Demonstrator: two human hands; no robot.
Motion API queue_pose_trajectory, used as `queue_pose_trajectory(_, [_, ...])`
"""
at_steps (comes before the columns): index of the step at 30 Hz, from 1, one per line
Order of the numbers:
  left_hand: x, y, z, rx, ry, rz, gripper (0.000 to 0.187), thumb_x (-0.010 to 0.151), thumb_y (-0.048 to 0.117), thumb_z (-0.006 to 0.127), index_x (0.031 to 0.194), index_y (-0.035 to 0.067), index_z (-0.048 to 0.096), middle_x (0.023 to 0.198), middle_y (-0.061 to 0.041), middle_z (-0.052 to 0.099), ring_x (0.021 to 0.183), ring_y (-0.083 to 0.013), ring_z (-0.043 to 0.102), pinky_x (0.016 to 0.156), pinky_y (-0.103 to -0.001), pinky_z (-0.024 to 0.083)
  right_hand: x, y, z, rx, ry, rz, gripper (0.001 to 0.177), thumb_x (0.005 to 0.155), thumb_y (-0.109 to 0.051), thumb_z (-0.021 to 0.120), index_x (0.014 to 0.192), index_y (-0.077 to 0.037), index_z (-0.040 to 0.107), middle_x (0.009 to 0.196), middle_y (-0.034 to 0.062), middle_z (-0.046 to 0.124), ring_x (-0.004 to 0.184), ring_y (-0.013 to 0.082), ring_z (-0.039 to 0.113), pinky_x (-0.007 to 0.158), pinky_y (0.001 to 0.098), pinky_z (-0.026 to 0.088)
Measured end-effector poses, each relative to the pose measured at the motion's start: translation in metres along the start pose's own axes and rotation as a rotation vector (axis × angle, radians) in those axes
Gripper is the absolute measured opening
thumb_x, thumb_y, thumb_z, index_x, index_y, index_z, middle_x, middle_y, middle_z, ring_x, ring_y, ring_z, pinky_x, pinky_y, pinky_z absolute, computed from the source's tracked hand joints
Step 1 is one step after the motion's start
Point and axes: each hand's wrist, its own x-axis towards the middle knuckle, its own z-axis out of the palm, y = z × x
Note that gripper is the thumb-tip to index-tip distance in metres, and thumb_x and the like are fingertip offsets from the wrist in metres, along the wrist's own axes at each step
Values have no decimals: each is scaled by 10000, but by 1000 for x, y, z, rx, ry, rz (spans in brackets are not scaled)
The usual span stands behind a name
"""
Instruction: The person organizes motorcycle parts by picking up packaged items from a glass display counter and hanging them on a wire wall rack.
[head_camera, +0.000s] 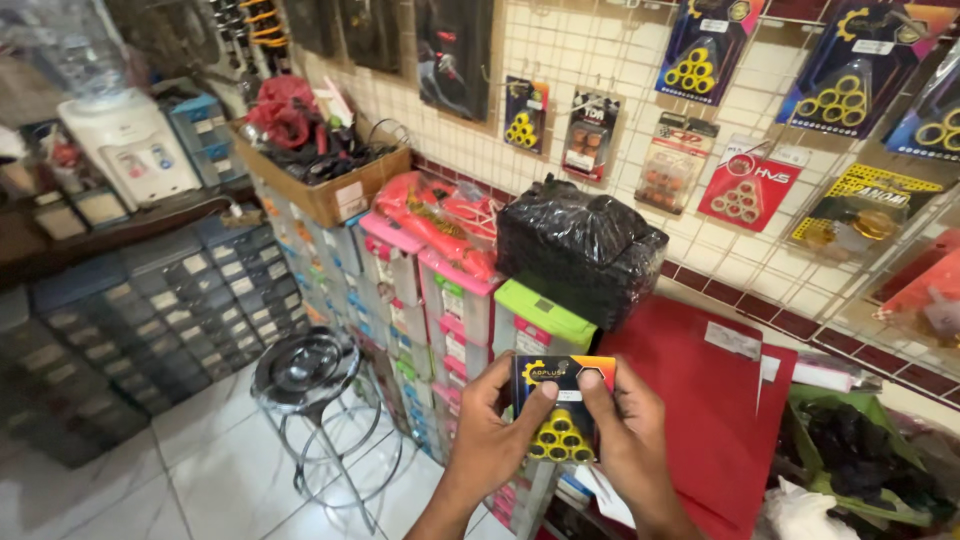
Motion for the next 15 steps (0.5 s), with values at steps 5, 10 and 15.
queue_pose_trajectory(5, [45, -6, -6, -23, -80, 28, 111, 961, 93, 688, 1011, -5, 679, 871, 11, 686, 796, -30, 620, 706, -228, 532, 35, -4, -8, -90, -1, -18, 308, 1052, -245, 541, 1104, 8, 708, 887, 26, 720, 766, 63, 632, 666, 229, 530])
queue_pose_trajectory(10, [91, 1, -1, 166, -162, 194, 97, 969, 74, 696, 979, -23, 701, 848, -28, 609, 754, -71, 553, 655, -260, 477, 62, -3, -27, -265, 30, -129, 268, 1039, -185, 577, 1157, 16, 710, 939, 21, 711, 844, 43, 606, 735, 221, 517])
queue_pose_trajectory(15, [133, 12, 13, 195, -291, 322, 68, 950, 41, 685, 972, -23, 680, 838, -56, 593, 741, -97, 561, 647, -266, 469, 80, 6, -48, -251, 145, -105, 237, 992, -137, 628, 1154, 15, 709, 927, 19, 720, 807, 47, 612, 694, 240, 515])
